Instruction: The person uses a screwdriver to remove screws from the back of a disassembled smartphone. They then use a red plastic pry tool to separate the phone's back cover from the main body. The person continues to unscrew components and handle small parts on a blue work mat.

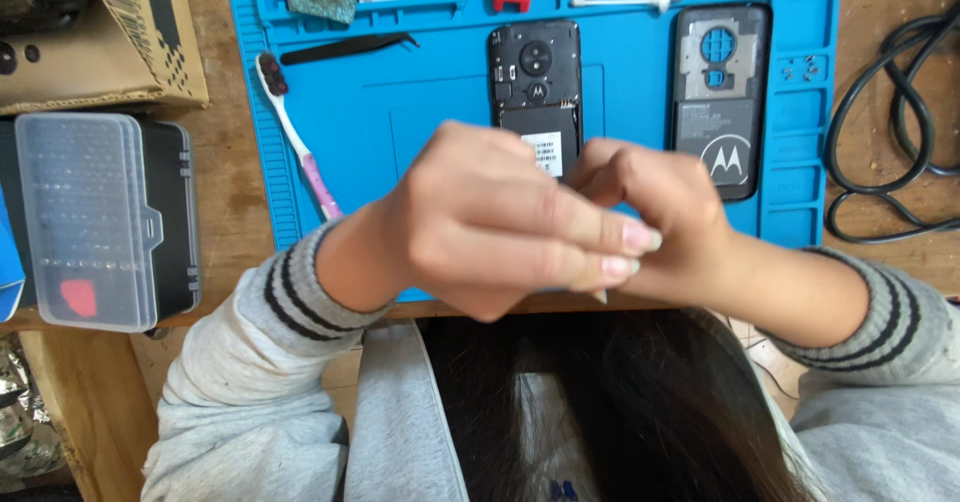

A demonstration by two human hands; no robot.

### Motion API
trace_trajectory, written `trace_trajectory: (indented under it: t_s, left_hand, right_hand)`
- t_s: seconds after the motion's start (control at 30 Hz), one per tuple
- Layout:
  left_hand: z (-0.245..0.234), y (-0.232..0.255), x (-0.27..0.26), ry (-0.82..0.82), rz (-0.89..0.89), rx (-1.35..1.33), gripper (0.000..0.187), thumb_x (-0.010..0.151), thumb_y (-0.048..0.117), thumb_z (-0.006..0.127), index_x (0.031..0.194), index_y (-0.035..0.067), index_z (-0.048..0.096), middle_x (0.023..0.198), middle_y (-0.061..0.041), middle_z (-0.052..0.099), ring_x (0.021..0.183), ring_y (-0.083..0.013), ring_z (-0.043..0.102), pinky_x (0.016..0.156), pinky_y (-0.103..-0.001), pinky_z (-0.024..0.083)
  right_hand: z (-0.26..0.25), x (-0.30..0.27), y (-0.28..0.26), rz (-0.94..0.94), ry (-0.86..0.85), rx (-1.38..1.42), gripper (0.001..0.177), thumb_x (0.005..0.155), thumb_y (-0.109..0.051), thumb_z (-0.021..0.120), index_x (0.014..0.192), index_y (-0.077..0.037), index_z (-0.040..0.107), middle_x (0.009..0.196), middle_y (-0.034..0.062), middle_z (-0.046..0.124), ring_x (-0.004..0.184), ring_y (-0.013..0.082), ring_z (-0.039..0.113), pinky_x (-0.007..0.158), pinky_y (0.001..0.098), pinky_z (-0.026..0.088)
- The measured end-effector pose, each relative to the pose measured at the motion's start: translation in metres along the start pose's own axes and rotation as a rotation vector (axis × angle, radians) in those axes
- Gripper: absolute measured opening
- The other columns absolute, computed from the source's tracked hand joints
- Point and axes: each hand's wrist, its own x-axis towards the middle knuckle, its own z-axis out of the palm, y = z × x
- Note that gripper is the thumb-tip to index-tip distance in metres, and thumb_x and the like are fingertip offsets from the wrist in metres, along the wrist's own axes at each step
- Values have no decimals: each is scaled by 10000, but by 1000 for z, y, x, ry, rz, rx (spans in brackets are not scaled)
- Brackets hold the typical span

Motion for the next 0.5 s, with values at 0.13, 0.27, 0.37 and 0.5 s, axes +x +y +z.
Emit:
trace_trajectory:
  t_s: [0.13,0.27,0.37,0.5]
  left_hand:
    - [11,3,3,140,146,73,260,966,71,527,825,22,739,891,-94,730,450,-48,530,401,-262,262]
    - [5,11,6,116,196,200,396,965,290,545,691,34,674,784,-107,702,434,-111,485,445,-283,227]
    - [4,16,2,75,174,196,416,976,338,559,708,42,675,837,-119,709,438,-99,465,443,-277,230]
    - [5,18,0,34,145,215,424,989,338,538,747,26,690,893,-126,714,431,-87,433,435,-274,227]
  right_hand:
    - [-4,-10,11,-125,-188,-52,418,913,-369,558,1054,23,528,952,151,606,813,306,651,681,386,534]
    - [-4,4,4,-128,-306,177,279,972,-97,439,1174,96,450,1079,238,602,960,402,643,874,463,566]
    - [0,5,4,-181,-180,158,220,977,-137,450,1017,73,503,951,200,624,855,340,664,868,460,574]
    - [1,7,4,-169,-167,129,147,988,-120,435,967,21,471,913,171,602,798,312,610,858,450,536]
